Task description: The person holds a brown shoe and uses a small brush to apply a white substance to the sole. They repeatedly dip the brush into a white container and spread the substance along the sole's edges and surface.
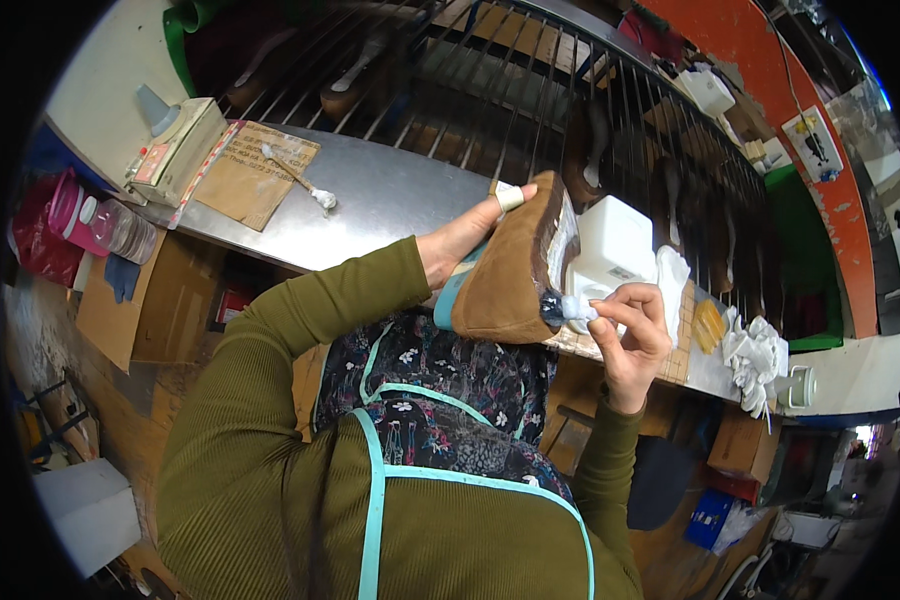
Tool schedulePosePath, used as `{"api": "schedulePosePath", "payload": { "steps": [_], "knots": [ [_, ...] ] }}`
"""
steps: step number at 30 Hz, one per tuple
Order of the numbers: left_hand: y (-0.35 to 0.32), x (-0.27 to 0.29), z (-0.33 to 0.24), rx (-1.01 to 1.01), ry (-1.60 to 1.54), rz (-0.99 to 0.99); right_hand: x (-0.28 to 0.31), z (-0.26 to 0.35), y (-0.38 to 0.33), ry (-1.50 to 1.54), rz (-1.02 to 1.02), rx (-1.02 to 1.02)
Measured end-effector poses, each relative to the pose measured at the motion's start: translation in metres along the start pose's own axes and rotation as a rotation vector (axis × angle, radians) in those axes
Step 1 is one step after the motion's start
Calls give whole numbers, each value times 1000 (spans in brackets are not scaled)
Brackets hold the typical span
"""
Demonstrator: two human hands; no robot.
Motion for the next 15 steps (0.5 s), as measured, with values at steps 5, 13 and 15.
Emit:
{"api": "schedulePosePath", "payload": {
  "steps": [5,13,15],
  "knots": [
    [-11,-5,14,61,8,132,-3,6,26,70,130,83],
    [-70,-77,2,153,801,327,-22,-1,57,230,350,103],
    [-76,-75,10,324,710,257,-28,-4,63,266,422,111]
  ]
}}
Point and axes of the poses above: each hand's wrist, its own y-axis towards the middle knuckle, its own x-axis out of the back of the hand, z = x × y, the point moved 4 cm from there along y, towards the middle knuckle, and after that the axes turned 13 degrees about z, right-handed, at the moved point
